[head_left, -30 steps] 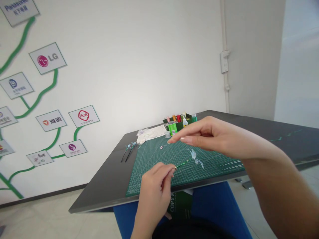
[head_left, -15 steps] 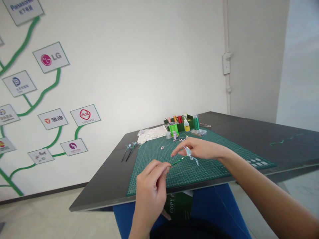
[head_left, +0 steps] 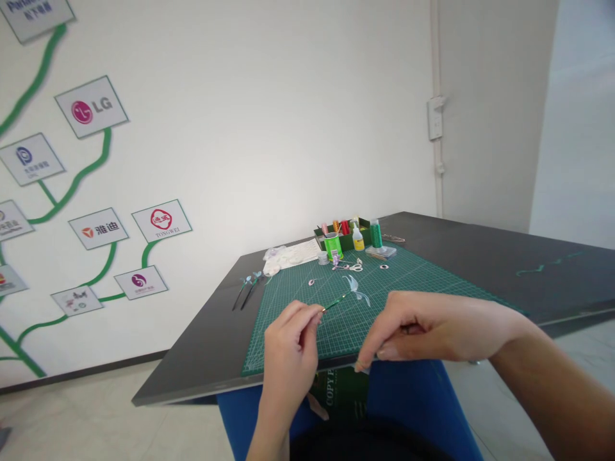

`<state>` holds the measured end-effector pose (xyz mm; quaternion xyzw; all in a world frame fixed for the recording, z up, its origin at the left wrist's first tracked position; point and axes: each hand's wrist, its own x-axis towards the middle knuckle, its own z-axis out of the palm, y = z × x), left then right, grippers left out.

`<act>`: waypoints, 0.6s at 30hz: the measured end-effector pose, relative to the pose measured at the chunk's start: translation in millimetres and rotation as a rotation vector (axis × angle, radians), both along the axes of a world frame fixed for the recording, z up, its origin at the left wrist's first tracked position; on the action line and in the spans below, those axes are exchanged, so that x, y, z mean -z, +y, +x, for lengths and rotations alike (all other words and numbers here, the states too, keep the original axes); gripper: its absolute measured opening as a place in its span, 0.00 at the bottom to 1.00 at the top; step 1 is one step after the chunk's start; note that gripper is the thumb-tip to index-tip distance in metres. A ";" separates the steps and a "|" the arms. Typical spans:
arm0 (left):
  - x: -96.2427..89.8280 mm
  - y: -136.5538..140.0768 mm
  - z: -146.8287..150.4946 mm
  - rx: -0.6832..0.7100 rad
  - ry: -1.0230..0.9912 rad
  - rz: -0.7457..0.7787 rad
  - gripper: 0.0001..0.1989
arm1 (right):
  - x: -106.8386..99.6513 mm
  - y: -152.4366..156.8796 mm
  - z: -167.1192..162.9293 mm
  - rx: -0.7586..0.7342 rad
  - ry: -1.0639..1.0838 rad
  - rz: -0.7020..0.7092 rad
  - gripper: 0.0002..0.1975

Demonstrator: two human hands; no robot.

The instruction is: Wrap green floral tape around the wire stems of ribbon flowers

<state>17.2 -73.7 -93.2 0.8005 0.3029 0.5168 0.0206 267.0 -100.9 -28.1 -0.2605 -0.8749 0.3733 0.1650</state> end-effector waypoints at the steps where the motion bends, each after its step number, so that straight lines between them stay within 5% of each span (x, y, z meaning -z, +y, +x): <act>1: -0.3 -1.4 0.8 0.005 0.011 -0.011 0.13 | -6.7 -2.0 -1.5 -0.002 0.006 0.020 0.19; 10: -1.7 -13.8 2.6 0.049 0.066 0.029 0.13 | -63.9 18.1 -13.5 -0.036 0.019 0.200 0.17; 18: -2.4 -17.8 0.8 0.061 0.058 0.075 0.13 | -73.9 54.7 -24.2 -0.032 0.070 0.111 0.14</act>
